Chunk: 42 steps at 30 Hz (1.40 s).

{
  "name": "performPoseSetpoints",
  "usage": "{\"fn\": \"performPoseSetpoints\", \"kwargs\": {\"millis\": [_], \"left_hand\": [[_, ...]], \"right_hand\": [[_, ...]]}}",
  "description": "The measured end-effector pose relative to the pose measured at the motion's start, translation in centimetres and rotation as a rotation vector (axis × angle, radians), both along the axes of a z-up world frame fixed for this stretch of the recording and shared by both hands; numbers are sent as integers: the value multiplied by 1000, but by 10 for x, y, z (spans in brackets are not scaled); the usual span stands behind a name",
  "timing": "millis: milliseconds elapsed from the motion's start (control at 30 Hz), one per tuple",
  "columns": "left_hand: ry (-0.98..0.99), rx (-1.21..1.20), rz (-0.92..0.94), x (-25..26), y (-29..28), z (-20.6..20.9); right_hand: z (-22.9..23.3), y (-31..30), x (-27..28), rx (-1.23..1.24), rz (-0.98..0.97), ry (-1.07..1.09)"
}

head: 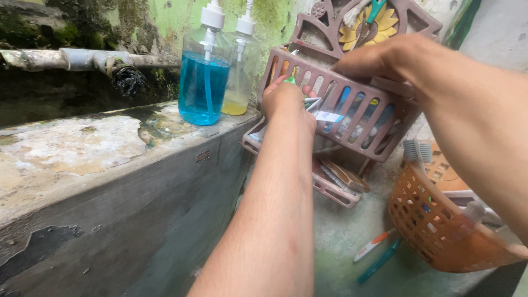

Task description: The person organizes toiletries in a bathroom. They place a green sachet, a Nuvo Family packet, and a yellow sachet into a wall-mounted plastic organizer, then adjust toothbrushes in a nearby basket.

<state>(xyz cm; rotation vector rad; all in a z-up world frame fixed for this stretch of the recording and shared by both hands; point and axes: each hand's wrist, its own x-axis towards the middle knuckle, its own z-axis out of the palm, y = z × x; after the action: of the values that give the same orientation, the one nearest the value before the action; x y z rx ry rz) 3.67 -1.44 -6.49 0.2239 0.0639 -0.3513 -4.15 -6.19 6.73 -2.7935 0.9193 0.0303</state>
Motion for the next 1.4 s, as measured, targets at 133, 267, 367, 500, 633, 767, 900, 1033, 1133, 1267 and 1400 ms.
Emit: {"fn": "performPoseSetpoints", "kwargs": {"millis": [133, 267, 367, 500, 633, 767, 900, 1033, 1133, 1267, 1400], "left_hand": [[-5, 18, 50, -3, -6, 2], [48, 3, 36, -11, -10, 9], [22, -6, 46, -19, -11, 13], [75, 21, 23, -33, -9, 18], [56, 15, 15, -44, -8, 20], [47, -14, -8, -47, -7, 20], [20, -4, 14, -48, -7, 16], [1, -43, -31, -51, -5, 16], [5, -52, -74, -53, -8, 15], [-29, -73, -108, -53, -20, 9], [-41, -157, -41, -48, -31, 8]], "right_hand": [[19, 3, -9, 86, -5, 8], [30, -8, -24, 236, 184, -41], [37, -19, -30, 196, 218, 76], [37, -25, -35, 278, 256, 135], [31, -21, -41, 147, 195, 84], [31, -14, -44, 98, 122, 99], [32, -22, -46, 142, 86, 113], [38, -50, -47, 106, 38, -120], [44, -70, -34, 325, 216, -391], [50, -83, -31, 434, 562, -684], [55, -69, -46, 381, 684, -529]]}}
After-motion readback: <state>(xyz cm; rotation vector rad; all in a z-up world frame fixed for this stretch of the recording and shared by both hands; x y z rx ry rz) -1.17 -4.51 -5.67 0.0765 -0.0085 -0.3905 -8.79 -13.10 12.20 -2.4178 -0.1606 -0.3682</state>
